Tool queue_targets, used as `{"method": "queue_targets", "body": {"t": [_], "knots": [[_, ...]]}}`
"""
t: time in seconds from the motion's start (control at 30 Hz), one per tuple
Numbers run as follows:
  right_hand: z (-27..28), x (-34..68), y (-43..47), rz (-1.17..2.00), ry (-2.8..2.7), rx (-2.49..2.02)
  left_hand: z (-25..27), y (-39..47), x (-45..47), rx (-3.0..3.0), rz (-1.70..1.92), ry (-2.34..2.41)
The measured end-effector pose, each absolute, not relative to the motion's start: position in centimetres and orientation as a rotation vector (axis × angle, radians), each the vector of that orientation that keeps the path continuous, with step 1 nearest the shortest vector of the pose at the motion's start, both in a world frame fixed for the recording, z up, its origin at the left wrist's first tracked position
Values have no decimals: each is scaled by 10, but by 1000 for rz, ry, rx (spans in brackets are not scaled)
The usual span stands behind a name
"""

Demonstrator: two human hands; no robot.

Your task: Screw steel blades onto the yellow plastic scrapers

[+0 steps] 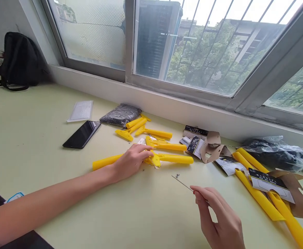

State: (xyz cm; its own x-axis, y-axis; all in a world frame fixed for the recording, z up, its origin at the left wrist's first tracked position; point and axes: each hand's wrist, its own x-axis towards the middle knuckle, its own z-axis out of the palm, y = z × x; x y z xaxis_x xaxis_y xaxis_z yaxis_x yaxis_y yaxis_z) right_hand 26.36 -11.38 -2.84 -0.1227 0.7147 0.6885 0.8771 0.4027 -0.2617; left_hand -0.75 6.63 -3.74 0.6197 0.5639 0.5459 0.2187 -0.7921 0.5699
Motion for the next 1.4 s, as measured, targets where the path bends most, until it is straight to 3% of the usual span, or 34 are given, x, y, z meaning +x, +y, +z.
{"method": "queue_targets", "body": {"t": [0.37,0.57,0.83,1.13,1.4], "knots": [[-35,248,-100,-68,-1841,-1395,-27,59,-4,2745,835,705],[-33,250,-97,-218,-1721,-1404,-22,50,-5,2849,696,566],[-17,349,-92,-489,-1261,-1836,-30,52,-7,2920,797,625],[-28,422,-111,-323,-954,-2542,-40,43,-9,2920,886,483],[-29,411,-97,-223,-1152,-2423,-41,47,-10,2837,974,491]]}}
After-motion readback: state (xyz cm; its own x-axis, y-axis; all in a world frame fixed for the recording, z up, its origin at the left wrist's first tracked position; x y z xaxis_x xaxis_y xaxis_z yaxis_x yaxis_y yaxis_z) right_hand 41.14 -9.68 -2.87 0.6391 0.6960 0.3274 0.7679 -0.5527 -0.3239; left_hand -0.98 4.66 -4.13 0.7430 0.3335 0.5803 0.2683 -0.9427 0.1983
